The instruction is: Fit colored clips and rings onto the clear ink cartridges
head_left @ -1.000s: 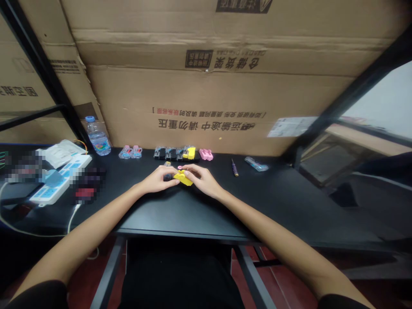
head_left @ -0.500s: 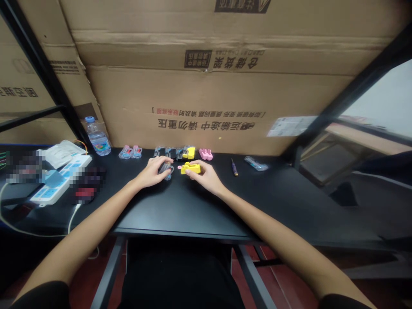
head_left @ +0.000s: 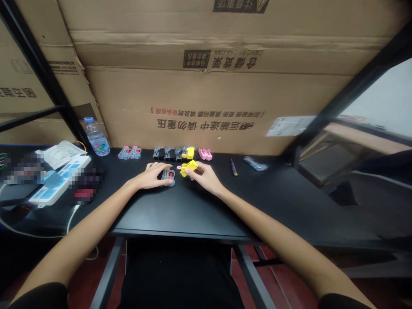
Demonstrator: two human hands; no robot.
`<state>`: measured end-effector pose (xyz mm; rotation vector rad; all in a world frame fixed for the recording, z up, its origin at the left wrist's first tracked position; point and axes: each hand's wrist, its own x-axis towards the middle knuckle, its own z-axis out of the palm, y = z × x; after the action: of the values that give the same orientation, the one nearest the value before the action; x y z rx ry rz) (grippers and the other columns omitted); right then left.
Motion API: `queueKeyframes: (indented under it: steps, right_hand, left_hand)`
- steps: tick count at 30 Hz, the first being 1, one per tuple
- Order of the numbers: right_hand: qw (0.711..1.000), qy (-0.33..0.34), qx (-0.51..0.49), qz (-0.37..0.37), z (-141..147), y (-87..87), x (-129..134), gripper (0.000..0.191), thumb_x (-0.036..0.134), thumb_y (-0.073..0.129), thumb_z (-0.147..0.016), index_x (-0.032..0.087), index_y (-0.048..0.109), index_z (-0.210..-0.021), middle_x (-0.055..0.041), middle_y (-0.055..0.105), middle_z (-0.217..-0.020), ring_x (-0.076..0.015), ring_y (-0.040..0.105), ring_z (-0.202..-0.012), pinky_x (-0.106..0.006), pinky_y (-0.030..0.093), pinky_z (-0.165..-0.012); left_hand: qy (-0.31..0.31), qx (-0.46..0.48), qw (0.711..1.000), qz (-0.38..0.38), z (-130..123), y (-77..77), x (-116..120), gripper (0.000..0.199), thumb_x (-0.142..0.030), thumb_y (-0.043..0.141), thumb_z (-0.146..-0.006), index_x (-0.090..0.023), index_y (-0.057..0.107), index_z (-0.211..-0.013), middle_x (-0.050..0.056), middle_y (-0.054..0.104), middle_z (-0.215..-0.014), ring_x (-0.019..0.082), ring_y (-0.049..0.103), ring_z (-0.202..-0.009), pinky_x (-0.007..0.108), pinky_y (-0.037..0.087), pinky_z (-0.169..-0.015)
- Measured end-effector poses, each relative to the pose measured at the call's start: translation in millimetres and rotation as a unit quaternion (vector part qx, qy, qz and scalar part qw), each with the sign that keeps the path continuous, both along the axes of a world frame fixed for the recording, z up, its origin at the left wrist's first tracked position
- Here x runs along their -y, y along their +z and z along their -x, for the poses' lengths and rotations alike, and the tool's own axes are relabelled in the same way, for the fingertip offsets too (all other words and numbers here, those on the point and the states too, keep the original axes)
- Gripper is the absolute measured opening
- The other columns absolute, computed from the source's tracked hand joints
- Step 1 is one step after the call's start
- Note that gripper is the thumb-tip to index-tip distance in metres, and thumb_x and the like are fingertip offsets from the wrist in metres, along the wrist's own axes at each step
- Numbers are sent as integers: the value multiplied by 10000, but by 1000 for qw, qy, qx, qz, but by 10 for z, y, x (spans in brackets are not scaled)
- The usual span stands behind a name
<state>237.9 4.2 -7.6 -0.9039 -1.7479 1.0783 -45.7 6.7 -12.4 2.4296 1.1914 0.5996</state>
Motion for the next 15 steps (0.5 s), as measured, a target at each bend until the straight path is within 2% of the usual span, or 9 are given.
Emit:
queueKeyframes:
  steps: [3,8,10,13,15]
  right_hand:
    - [1000,4,9,1,0,9,3,461,602,785,-890,198,774,-1112,-88,813,-1086,-229,741,-838,-372,640,-689]
    - [999,21,20,14,9,10,11,479,613,770,-899,196,772,-1135,-80,804,-1057,-213,721,-804,-358,631,-691]
    - [999,30,19,18,15,-5,9,486,613,780,-890,190,771,-1131,-81,802,-1048,-216,722,-812,-358,631,-696]
    - [999,36,17,17,23,-24,6,479,599,798,-877,185,770,-1117,-80,799,-1031,-218,725,-810,-364,635,-705]
    - [999,37,17,14,23,-27,7,471,589,807,-870,184,765,-1107,-79,797,-1018,-223,732,-814,-374,641,-719]
  left_hand:
    - [-12,17,1000,-5,-11,39,29,707,-656,740,-906,-268,583,-1476,120,668,-1393,344,586,-1332,587,297,-1247]
    - [-66,114,991,-36,-85,124,89,700,-504,822,-885,-277,550,-1488,140,565,-1470,323,611,-1314,494,511,-1122]
    - [-70,156,984,-57,-126,127,94,664,-427,807,-906,-273,538,-1493,148,545,-1489,320,587,-1360,470,545,-1095]
    - [-69,184,979,-56,-165,102,89,656,-374,794,-915,-263,521,-1502,142,584,-1479,307,605,-1361,460,556,-1088]
    - [-71,180,981,-29,-171,85,89,665,-371,786,-919,-254,507,-1511,131,647,-1425,286,681,-1256,459,563,-1074]
